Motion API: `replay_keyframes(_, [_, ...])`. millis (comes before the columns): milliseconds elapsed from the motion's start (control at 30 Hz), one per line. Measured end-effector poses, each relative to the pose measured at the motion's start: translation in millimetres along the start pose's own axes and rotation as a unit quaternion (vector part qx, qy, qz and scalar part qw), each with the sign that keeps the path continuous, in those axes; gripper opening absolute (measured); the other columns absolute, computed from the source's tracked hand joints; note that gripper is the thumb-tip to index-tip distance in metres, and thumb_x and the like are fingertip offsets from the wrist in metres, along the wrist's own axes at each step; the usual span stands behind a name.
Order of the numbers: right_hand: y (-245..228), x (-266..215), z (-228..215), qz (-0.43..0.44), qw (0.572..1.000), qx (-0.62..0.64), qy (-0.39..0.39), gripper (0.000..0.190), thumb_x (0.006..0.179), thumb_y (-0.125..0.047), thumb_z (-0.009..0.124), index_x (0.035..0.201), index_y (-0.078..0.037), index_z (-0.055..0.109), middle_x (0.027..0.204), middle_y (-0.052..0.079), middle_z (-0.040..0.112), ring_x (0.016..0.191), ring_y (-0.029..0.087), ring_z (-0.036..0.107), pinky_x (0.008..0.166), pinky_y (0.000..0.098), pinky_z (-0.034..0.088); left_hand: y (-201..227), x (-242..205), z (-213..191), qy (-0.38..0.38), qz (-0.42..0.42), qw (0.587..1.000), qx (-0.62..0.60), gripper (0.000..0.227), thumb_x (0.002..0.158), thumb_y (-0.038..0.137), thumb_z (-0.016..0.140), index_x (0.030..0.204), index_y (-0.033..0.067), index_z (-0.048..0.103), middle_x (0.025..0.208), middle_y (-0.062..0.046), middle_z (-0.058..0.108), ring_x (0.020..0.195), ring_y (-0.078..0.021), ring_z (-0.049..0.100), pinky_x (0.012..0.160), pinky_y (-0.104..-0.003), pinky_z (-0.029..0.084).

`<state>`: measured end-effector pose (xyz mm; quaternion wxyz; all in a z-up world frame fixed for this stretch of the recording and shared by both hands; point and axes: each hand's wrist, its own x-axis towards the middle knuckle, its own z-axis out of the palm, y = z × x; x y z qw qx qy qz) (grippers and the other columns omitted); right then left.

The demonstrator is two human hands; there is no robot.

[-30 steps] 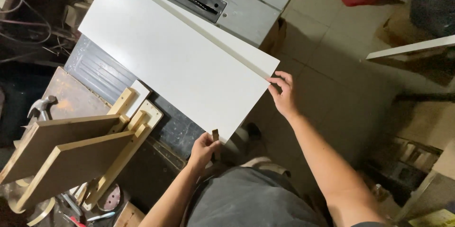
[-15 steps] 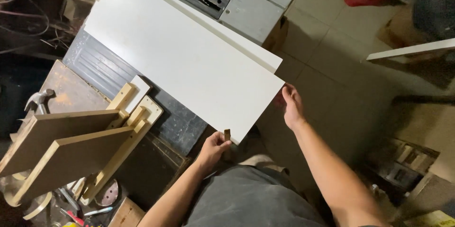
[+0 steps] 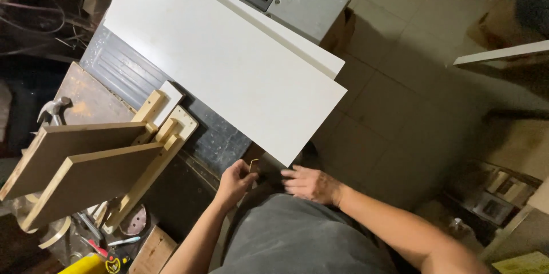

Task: Applying finish or adhesive to the edges of wooden boards and attaching edge banding strips.

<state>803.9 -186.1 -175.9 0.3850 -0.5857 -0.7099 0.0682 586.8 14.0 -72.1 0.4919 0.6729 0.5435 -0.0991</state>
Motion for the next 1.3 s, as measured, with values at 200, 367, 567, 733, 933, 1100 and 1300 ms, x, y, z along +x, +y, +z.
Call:
replay_keyframes(200, [61.4,40.1,-51.2,0.486,0.805,0.281,0.189,0.058,0.101,-0.042,0.064,0.148,-0.014,0.044,0.15,0.009,0.043,0.141,0.031,0.041,0.121,0.0482,0.033,-3.9,-29.5,-10.1,0.012,-0.027,0.997,-0.074,0.011,0.086,0.008,0.083,0.088,0.0028,0.074,0.063,-0.013,0.071,0.057,-0.0231,0.067,0.062,-0.036,0.052])
replay_keyframes(367, [10.3,97.5,-67.6,0.567,0.661,0.452,0.193,0.094,0.112,-0.045,0.05,0.168,0.001,-0.009,0.174,0.032,-0.011,0.161,0.048,0.0,0.13,0.0633,0.002,-25.8,-42.0,-13.7,0.014,-0.042,0.995,-0.089,0.012,0.087,0.007,0.083,0.093,0.0009,0.075,0.068,-0.016,0.075,0.06,-0.0246,0.069,0.063,-0.038,0.053])
replay_keyframes(567, [-78.9,71.3,-62.8,0.637,0.383,0.605,-0.286,0.078,0.097,-0.079,0.051,0.127,-0.013,0.081,0.11,0.016,0.082,0.098,0.036,0.08,0.09,0.0551,0.065,-59.4,-53.3,-29.9,0.075,-0.031,0.991,-0.107,0.014,0.086,0.011,0.086,0.092,0.0054,0.074,0.074,-0.016,0.075,0.069,-0.0292,0.07,0.068,-0.041,0.052])
replay_keyframes(733, [-77.5,83.6,-50.1,0.543,0.76,0.141,-0.329,0.045,0.097,-0.045,0.067,0.077,-0.013,0.092,0.09,-0.007,0.091,0.078,0.007,0.067,0.077,0.0229,0.046,-103.6,-122.4,-93.7,0.175,-0.062,0.976,-0.113,0.019,0.095,0.034,0.066,0.096,0.0193,0.054,0.085,-0.002,0.062,0.08,-0.0199,0.055,0.076,-0.038,0.042])
replay_keyframes(933, [-103.2,94.6,-16.2,0.525,0.769,-0.018,-0.363,0.059,0.103,-0.058,0.06,0.072,-0.013,0.081,0.064,0.012,0.048,0.063,0.021,0.047,0.067,0.0301,0.038,-254.1,-226.5,-201.5,0.523,-0.226,0.814,-0.113,0.02,0.073,0.014,0.065,0.091,0.0215,0.058,0.073,-0.006,0.064,0.072,-0.0391,0.066,0.065,-0.048,0.047])
replay_keyframes(1100, [-154.7,138.5,38.1,0.497,0.758,-0.022,-0.423,0.059,0.104,-0.059,0.061,0.077,-0.008,0.071,0.069,0.01,0.046,0.064,0.019,0.047,0.069,0.0283,0.034,-375.6,-299.9,-311.2,0.661,-0.263,0.699,-0.069,0.064,0.068,0.045,0.096,0.115,0.0171,0.063,0.112,-0.011,0.072,0.1,-0.0345,0.067,0.079,-0.05,0.052])
replay_keyframes(1300, [-253.8,185.7,86.4,0.446,0.72,-0.034,-0.531,0.033,0.104,-0.047,0.062,0.102,-0.018,0.078,0.088,0.002,0.071,0.077,0.016,0.064,0.077,0.0279,0.045,-501.8,-299.4,-399.4,0.566,-0.361,0.734,-0.1,0.112,0.063,0.056,0.1,0.147,0.0095,0.042,0.132,-0.029,0.063,0.12,-0.0483,0.062,0.095,-0.059,0.051])
